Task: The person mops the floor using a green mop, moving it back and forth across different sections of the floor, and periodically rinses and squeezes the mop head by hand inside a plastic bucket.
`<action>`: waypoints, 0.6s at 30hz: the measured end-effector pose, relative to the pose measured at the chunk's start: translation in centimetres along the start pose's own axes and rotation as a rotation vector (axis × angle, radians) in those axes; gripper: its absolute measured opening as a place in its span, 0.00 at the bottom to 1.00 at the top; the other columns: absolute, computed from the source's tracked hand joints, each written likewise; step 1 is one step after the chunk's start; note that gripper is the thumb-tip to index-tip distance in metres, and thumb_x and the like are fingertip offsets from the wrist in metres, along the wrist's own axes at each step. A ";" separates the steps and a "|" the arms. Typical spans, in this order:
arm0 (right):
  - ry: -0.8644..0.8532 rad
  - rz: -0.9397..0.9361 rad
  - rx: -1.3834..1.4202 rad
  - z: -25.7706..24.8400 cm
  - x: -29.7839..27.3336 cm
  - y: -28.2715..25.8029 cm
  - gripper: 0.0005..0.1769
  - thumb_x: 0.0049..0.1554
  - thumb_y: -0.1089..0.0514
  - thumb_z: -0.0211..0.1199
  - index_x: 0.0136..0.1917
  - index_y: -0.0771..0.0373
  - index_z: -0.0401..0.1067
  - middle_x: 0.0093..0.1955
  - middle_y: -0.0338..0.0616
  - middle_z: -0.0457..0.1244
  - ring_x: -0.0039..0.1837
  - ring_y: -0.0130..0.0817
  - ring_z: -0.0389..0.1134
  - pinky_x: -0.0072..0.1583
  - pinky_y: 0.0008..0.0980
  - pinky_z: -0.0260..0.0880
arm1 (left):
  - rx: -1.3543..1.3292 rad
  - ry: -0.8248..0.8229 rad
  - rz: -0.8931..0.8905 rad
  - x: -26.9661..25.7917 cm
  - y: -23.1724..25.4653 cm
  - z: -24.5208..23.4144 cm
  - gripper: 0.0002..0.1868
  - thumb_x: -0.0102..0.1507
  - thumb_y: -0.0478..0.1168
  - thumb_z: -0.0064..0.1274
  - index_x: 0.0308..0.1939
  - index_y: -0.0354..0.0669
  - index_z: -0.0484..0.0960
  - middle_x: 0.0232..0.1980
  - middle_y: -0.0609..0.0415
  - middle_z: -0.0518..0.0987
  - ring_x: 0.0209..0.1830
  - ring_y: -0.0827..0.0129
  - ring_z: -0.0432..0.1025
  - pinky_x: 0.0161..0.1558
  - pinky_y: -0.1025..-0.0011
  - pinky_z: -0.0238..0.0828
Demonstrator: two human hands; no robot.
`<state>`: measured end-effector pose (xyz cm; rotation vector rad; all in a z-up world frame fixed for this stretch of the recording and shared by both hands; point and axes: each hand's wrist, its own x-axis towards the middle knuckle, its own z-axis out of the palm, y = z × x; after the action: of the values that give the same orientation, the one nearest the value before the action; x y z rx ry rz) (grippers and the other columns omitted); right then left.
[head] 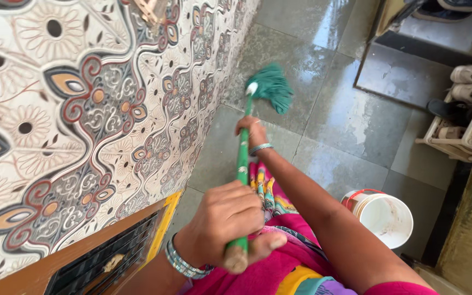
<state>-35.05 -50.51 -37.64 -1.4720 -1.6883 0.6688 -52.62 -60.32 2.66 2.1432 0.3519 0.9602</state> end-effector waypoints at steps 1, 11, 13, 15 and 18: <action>-0.068 -0.069 0.034 0.6 -0.1 -0.7 0.07 0.40 0.66 0.63 0.33 0.56 0.73 0.40 0.42 0.66 0.49 0.45 0.70 0.53 0.38 0.69 | 0.014 0.027 0.018 0.2 0.8 -0.4 0.21 0.63 0.41 0.62 0.24 0.41 0.66 0.25 0.53 0.66 0.24 0.58 0.65 0.31 0.61 0.60; -0.548 -0.256 -0.036 -5.6 -5.1 -4.8 0.07 0.44 0.57 0.66 0.34 0.51 0.68 0.37 0.37 0.64 0.47 0.43 0.68 0.48 0.47 0.59 | -0.054 0.152 0.088 3.8 6.1 1.4 0.21 0.63 0.39 0.68 0.25 0.42 0.69 0.25 0.55 0.68 0.23 0.64 0.67 0.30 0.66 0.61; -0.594 -0.304 -0.099 -7.5 -4.2 -3.1 0.07 0.43 0.56 0.66 0.34 0.50 0.68 0.36 0.36 0.63 0.45 0.41 0.68 0.48 0.47 0.55 | -0.075 0.196 0.022 4.0 6.3 3.7 0.21 0.63 0.37 0.68 0.25 0.43 0.68 0.25 0.55 0.68 0.24 0.64 0.67 0.31 0.66 0.61; -0.593 -0.331 -0.150 -8.4 -3.1 -1.2 0.07 0.43 0.56 0.66 0.34 0.49 0.68 0.36 0.35 0.63 0.46 0.40 0.68 0.49 0.47 0.55 | -0.080 0.237 -0.007 4.1 6.0 5.7 0.21 0.63 0.35 0.68 0.26 0.42 0.69 0.26 0.55 0.69 0.25 0.64 0.67 0.31 0.66 0.62; -0.564 -0.358 -0.246 -9.9 -1.1 2.4 0.08 0.45 0.57 0.66 0.36 0.49 0.67 0.38 0.33 0.64 0.47 0.38 0.69 0.50 0.48 0.54 | 0.039 0.248 -0.060 3.9 4.7 8.8 0.20 0.59 0.33 0.67 0.24 0.42 0.68 0.26 0.54 0.69 0.25 0.62 0.67 0.32 0.64 0.62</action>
<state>-25.54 -52.14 -34.28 -1.1461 -2.4699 0.7370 -43.77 -66.08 4.29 2.0392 0.5567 1.1958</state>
